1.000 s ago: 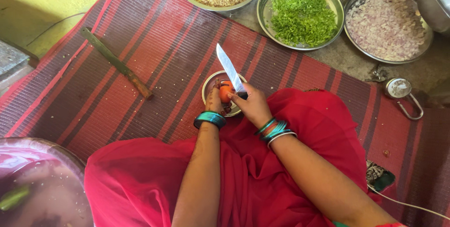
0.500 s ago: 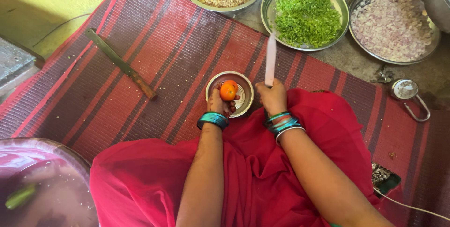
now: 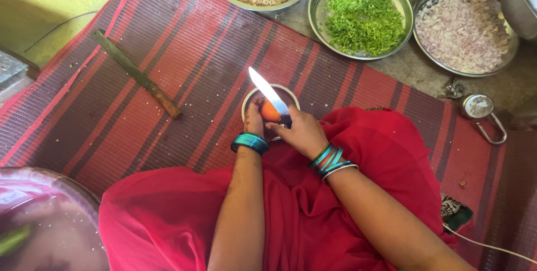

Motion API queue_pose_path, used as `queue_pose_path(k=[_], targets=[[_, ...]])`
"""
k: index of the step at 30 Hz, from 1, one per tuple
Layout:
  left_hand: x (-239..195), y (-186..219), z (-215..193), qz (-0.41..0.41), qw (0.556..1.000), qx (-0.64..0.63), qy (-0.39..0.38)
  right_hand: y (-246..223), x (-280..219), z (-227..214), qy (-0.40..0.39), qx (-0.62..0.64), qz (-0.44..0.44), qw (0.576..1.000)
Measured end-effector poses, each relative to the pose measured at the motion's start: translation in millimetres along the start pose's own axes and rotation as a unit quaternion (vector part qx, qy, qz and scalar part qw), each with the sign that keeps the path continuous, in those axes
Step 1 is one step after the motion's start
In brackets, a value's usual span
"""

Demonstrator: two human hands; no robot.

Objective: The person sits on a mat and washes a tomato and a green chili in a bowl of water. They then place the tomato in a small metal bowl and use a knife to peel the skin off the tomato, collecting the peels in the bowl.

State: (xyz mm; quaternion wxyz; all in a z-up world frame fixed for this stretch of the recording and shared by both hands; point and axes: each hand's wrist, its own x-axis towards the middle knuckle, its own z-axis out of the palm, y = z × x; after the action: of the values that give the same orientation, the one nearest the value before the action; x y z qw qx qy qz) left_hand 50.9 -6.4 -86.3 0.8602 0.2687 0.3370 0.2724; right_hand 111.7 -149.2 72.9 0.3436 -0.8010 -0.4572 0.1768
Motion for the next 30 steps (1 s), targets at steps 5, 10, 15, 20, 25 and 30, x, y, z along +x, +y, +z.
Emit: queue_pose_path(k=[5, 10, 15, 20, 25, 30], targets=[[-30.0, 25.0, 17.6, -0.095, 0.99, -0.007, -0.106, 12.5, 11.2, 1.7, 0.013, 0.078, 0.073, 0.994], [-49.2, 44.4, 28.9, -0.145, 0.983, 0.061, -0.092, 21.2, 20.5, 4.5, -0.032, 0.067, 0.093, 0.993], [-51.8, 46.7, 38.6, -0.147, 0.972, 0.179, -0.044, 15.8, 18.8, -3.5, -0.028, 0.005, 0.088, 0.996], [-51.5, 39.3, 48.5, -0.099, 0.973, 0.205, 0.03, 12.1, 13.2, -6.3, -0.033, 0.014, 0.119, 0.992], [-43.9, 30.8, 43.5, -0.04, 0.986, 0.16, 0.035, 17.2, 10.9, 4.7, -0.034, -0.044, 0.097, 0.994], [-33.8, 19.9, 23.4, -0.071, 0.98, 0.148, 0.112, 19.5, 9.2, 19.0, -0.042, -0.063, 0.058, 0.995]])
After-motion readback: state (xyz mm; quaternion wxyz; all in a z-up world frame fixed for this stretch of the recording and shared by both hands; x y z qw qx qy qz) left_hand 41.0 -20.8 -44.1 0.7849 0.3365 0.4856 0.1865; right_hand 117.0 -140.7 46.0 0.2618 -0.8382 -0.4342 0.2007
